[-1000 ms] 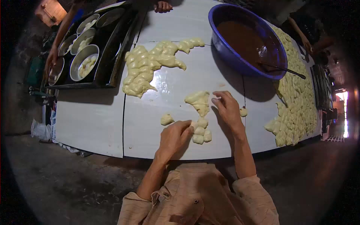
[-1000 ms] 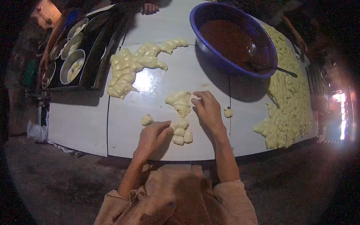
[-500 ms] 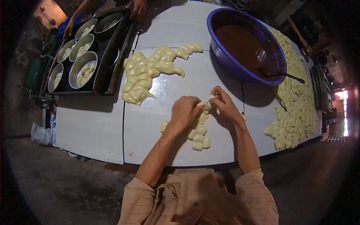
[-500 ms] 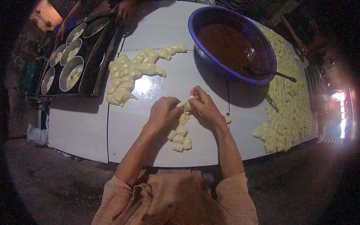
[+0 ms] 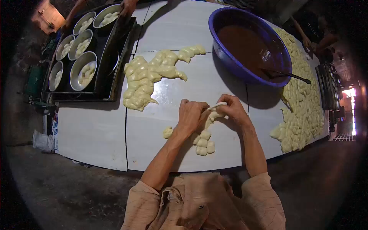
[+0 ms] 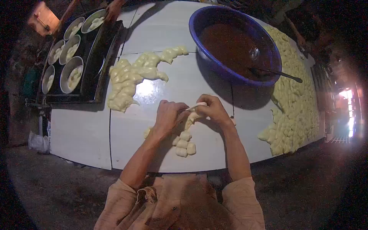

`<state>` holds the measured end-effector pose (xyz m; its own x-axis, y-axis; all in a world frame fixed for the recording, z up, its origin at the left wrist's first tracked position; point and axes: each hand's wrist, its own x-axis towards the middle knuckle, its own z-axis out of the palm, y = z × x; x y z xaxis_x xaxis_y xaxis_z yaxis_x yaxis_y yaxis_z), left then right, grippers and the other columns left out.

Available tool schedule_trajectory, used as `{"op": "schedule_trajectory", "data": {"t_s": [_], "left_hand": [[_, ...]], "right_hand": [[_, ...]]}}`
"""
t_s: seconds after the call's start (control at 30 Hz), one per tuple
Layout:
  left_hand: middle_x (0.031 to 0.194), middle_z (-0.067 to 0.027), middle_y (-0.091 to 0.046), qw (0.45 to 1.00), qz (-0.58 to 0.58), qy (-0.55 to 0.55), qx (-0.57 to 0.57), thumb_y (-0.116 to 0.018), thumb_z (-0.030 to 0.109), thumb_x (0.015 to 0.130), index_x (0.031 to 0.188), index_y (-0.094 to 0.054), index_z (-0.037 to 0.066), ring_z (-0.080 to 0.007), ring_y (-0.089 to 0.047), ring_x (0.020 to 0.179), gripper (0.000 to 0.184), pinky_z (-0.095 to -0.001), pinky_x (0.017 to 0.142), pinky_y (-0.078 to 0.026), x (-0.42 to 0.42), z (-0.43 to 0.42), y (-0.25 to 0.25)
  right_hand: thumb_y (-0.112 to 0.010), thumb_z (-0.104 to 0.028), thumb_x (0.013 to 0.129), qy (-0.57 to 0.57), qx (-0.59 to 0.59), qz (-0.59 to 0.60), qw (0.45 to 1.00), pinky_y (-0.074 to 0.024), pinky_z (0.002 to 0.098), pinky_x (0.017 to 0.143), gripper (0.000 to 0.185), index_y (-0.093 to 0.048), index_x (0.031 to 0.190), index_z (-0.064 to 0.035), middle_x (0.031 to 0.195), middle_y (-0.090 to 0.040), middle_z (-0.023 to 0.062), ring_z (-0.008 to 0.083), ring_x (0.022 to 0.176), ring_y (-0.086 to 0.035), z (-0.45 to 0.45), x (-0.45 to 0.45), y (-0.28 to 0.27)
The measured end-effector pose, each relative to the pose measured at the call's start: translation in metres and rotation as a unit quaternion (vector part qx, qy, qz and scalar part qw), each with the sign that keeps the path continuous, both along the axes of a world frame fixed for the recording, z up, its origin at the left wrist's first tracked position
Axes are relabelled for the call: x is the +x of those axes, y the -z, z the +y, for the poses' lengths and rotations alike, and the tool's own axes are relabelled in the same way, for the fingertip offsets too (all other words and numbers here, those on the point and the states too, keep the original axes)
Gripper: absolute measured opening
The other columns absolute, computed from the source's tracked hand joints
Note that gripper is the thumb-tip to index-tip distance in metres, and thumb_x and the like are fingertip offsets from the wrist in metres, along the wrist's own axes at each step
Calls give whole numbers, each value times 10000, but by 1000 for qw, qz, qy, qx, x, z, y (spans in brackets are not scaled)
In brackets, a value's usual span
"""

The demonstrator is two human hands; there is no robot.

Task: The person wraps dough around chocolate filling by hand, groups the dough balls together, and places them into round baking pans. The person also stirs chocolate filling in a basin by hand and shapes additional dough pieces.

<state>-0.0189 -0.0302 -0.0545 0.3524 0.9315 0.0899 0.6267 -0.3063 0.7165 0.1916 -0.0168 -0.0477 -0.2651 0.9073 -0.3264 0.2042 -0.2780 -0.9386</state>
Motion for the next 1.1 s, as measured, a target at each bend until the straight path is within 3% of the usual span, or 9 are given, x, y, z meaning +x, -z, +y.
{"op": "schedule_trajectory", "data": {"t_s": [0.17, 0.3, 0.5, 0.63, 0.67, 0.7, 0.83, 1.0, 1.1], "left_hand": [[686, -88, -673, 998, 27, -28, 46, -656, 308, 880, 922, -769, 158, -281, -628, 727, 192, -411, 776, -369, -4, -5, 15], [727, -87, -694, 999, 16, -38, -24, -654, 236, 869, 928, -773, 130, -266, -633, 777, 170, -417, 815, -378, -2, -6, 5], [744, -88, -710, 989, -58, -17, -133, -614, 233, 890, 974, -766, 93, -262, -651, 814, 223, -433, 854, -376, -5, -1, 5], [1183, -177, -685, 979, -40, 91, -178, -668, 313, 814, 1395, -513, 35, -308, -642, 1112, 663, -508, 1117, -281, -14, -1, -9], [1346, -167, -594, 962, -41, 145, -226, -715, 338, 760, 1514, -321, 56, -295, -556, 1244, 896, -582, 1158, -95, -16, 0, -14], [1328, -159, -604, 964, -37, 148, -219, -740, 332, 716, 1523, -303, 62, -296, -562, 1240, 957, -595, 1151, -135, -14, -4, -11], [1164, -165, -658, 991, 4, 107, -75, -744, 316, 790, 1454, -404, 65, -318, -610, 1116, 787, -603, 1103, -236, 10, -9, 1], [768, -100, -704, 999, 23, 35, -11, -694, 256, 862, 1100, -687, 77, -294, -678, 840, 297, -516, 1071, -343, 26, -9, -1], [804, -93, -712, 997, 77, 21, 9, -671, 239, 878, 1095, -699, 119, -276, -683, 857, 250, -511, 1085, -341, 27, -9, 3]], "right_hand": [[-572, -78, 779, 153, -72, 138, 976, -442, 258, 622, 209, -642, 969, -29, 795, -566, 8, 94, 691, -520, -19, 1, -2], [-544, -114, 826, 106, -76, 115, 985, -491, 282, 717, 350, -645, 1145, -13, 924, -616, 62, 141, 837, -601, -27, 10, -6], [-736, -214, 806, -108, 196, -255, 941, -501, 383, 794, 380, -638, 1103, 2, 1007, -665, 153, 276, 885, -651, -30, 7, -16], [-689, -180, 831, -122, 162, -291, 935, -496, 361, 762, 258, -647, 1039, -33, 999, -671, 151, 230, 874, -657, -27, 6, -23], [-674, -173, 841, -109, 109, -269, 951, -495, 356, 749, 243, -648, 1041, -37, 980, -674, 150, 218, 849, -655, -25, 4, -33], [-659, -166, 851, -95, 55, -246, 963, -495, 350, 736, 229, -649, 1043, -41, 961, -677, 149, 206, 825, -654, -25, 3, -37], [-639, -231, 915, -50, 3, -59, 997, -465, 305, 614, 236, -653, 1049, -38, 825, -679, 37, 124, 690, -599, -24, -1, -33], [-684, -245, 896, -56, 26, -115, 991, -430, 237, 577, 244, -680, 1024, -38, 782, -634, 17, 74, 664, -551, -19, 4, -25], [-709, -222, 870, -35, 95, -150, 984, -437, 243, 572, 212, -696, 977, -40, 760, -639, 25, 70, 651, -551, -21, -4, -36]]}}
